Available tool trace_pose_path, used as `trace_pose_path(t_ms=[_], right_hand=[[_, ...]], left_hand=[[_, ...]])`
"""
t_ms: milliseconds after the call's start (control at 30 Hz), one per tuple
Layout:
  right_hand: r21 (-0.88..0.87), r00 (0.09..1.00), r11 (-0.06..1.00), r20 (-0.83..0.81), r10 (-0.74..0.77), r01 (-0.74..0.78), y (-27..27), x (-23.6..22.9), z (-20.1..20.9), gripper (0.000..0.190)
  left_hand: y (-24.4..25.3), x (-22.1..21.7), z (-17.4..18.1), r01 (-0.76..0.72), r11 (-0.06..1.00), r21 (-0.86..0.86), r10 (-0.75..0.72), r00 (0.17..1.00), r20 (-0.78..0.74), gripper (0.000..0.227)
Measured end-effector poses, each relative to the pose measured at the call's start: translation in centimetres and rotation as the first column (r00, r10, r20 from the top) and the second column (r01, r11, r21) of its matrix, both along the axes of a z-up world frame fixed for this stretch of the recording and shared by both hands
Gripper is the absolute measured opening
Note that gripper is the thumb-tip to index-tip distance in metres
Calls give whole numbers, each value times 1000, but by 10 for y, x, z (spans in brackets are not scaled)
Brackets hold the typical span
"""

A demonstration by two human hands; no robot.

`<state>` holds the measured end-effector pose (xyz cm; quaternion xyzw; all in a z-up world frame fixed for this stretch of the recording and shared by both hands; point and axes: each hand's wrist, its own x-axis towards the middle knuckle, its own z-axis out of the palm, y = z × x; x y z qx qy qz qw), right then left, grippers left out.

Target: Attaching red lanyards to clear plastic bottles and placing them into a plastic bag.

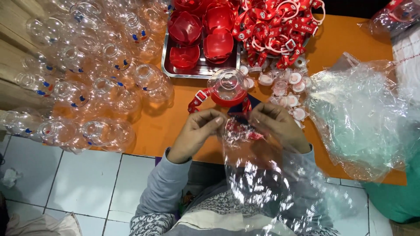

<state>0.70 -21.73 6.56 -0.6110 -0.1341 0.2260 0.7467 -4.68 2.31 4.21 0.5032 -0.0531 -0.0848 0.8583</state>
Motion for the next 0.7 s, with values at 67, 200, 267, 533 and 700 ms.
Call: trace_pose_path(t_ms=[67, 200, 267, 533, 700], right_hand=[[-5, 997, 998, 23, -67, 68, 10, -1, 14, 15], [-47, 991, 991, -19, -129, 128, 21, 12, 38, 18], [-78, 987, 985, -23, -158, 156, 17, 34, 9, 18], [-73, 955, 958, -86, -284, 278, 35, 51, 23, 19], [-65, 951, 950, 58, -303, 306, 40, 72, 10, 15]], left_hand=[[0, 9, 12, -55, 995, 79, 47, 995, 88, 17], [1, 25, 37, -247, 937, 246, 179, 947, 266, 17], [-1, 32, 42, -297, 918, 264, 224, 936, 273, 14], [5, 70, 23, -482, 822, 303, 379, 860, 341, 9], [11, 84, 1, -510, 794, 331, 423, 854, 303, 13]])
